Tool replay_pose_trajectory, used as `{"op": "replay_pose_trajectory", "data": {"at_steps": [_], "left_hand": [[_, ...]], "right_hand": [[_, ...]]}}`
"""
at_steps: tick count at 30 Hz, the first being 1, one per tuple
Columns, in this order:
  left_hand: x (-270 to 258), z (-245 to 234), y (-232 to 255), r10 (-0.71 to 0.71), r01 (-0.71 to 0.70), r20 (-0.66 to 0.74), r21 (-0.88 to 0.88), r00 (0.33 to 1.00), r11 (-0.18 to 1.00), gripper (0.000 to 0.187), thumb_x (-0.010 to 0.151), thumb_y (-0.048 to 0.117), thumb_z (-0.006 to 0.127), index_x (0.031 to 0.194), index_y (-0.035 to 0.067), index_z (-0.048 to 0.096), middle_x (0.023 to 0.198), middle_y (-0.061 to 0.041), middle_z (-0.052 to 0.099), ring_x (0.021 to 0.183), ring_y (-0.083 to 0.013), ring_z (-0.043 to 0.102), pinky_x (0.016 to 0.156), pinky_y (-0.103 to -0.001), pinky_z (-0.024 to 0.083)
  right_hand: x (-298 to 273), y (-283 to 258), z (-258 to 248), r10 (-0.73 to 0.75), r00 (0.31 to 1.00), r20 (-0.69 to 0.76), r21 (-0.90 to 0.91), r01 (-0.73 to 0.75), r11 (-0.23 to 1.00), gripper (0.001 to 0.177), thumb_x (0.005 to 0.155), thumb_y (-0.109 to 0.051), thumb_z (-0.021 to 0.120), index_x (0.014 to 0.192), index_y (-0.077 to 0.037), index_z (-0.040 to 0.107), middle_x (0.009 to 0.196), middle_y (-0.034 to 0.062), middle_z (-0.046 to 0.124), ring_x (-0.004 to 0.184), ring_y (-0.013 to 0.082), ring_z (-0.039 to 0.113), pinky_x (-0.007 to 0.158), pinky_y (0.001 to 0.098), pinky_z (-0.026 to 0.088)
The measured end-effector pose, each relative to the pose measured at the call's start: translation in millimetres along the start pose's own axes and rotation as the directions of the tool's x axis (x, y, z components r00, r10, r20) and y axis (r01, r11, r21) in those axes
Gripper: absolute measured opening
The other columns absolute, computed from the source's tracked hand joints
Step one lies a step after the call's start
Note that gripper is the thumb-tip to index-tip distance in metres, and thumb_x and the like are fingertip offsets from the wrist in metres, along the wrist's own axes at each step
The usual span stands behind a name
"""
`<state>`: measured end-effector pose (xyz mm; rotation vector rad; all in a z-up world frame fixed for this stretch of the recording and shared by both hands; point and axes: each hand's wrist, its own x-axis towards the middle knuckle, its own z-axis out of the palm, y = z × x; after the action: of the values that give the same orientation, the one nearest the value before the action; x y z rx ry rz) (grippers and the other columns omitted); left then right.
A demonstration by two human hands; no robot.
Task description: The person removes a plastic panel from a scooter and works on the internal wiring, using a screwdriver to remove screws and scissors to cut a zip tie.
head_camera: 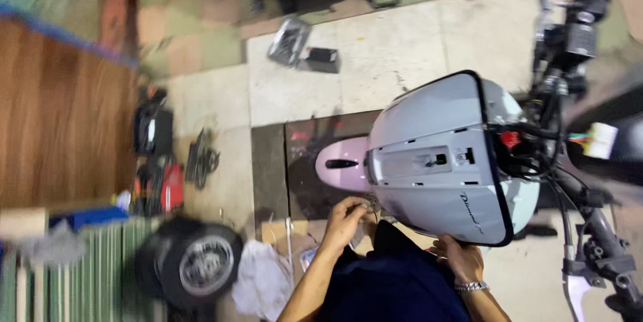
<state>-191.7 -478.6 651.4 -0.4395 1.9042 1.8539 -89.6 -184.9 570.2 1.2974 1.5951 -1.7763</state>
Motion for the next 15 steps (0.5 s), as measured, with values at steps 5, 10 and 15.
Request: {"op": "replay_pose_trajectory", "data": {"at_steps": [5,10,15], "left_hand": [[91,0,76,0.045,-0.085,0.121,0.351,0.992,0.933,0.026,0.093,0.023,0.069,0.104,0.001,0.073,0.095,-0.010,0.077,0.088,-0.0199,0.072,0.079,-0.032,0.055],[213,56,124,0.236,-0.392,0.327,0.586,0.915,0.709,0.056,0.092,0.036,0.068,0.137,0.004,0.057,0.120,-0.022,0.068,0.113,-0.0402,0.063,0.095,-0.045,0.049],[348,83,80,0.266,-0.560,0.554,0.470,0.789,0.682,0.059,0.103,0.043,0.054,0.143,0.000,0.050,0.144,-0.026,0.053,0.135,-0.0348,0.049,0.111,-0.041,0.038]], "right_hand": [[-12,12,13,-0.095,0.973,-0.209,-0.241,0.042,0.969,0.042,0.097,-0.035,0.061,0.098,0.001,0.081,0.092,0.0169,0.083,0.090,0.0281,0.080,0.079,0.0394,0.062],[-15,46,50,-0.039,0.861,-0.506,0.032,0.063,0.997,0.034,0.097,-0.027,0.060,0.103,0.002,0.076,0.096,0.0191,0.080,0.089,0.0312,0.075,0.084,0.0429,0.058],[11,64,104,0.229,0.651,-0.723,0.636,0.500,0.588,0.031,0.109,-0.025,0.045,0.111,-0.003,0.067,0.108,0.0140,0.071,0.098,0.0228,0.071,0.087,0.0363,0.059]]}}
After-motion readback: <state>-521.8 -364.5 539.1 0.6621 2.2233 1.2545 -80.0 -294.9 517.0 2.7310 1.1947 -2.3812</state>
